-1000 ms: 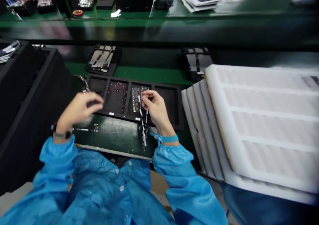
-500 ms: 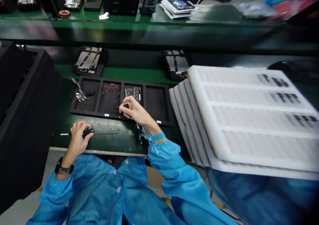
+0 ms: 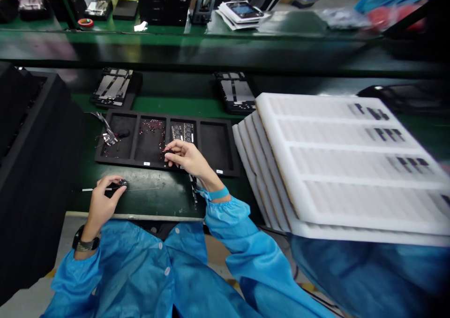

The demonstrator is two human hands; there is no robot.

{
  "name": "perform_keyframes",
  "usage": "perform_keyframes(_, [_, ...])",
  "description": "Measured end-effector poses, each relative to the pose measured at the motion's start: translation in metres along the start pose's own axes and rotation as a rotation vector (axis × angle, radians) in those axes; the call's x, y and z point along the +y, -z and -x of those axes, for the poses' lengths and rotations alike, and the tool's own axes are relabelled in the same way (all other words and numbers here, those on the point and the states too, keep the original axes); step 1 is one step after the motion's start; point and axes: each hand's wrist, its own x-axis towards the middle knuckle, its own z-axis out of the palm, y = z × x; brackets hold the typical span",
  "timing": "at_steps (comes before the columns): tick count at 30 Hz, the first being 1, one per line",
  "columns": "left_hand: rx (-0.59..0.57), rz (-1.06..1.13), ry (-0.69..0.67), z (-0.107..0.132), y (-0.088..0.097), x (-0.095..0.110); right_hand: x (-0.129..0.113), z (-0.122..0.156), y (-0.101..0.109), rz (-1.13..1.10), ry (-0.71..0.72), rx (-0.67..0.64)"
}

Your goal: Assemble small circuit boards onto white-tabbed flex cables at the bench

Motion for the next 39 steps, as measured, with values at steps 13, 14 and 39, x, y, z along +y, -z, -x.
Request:
perform_keyframes(13, [0.009, 0.332, 0.085, -0.015, 0.021, 0.093, -0.003, 0.003, -0.007, 0.091, 0.092, -0.096])
perform_keyframes(14, [-0.007, 0.365, 0.101, -0.017, 0.021, 0.099, -0.004, 0.004, -0.008, 0.107, 0.102, -0.093])
perform_keyframes(39, [-0.158, 0.669, 0.364, -0.040, -0.067, 0.092, -0.013, 0.018, -0.022, 0.339, 0.188, -0.166])
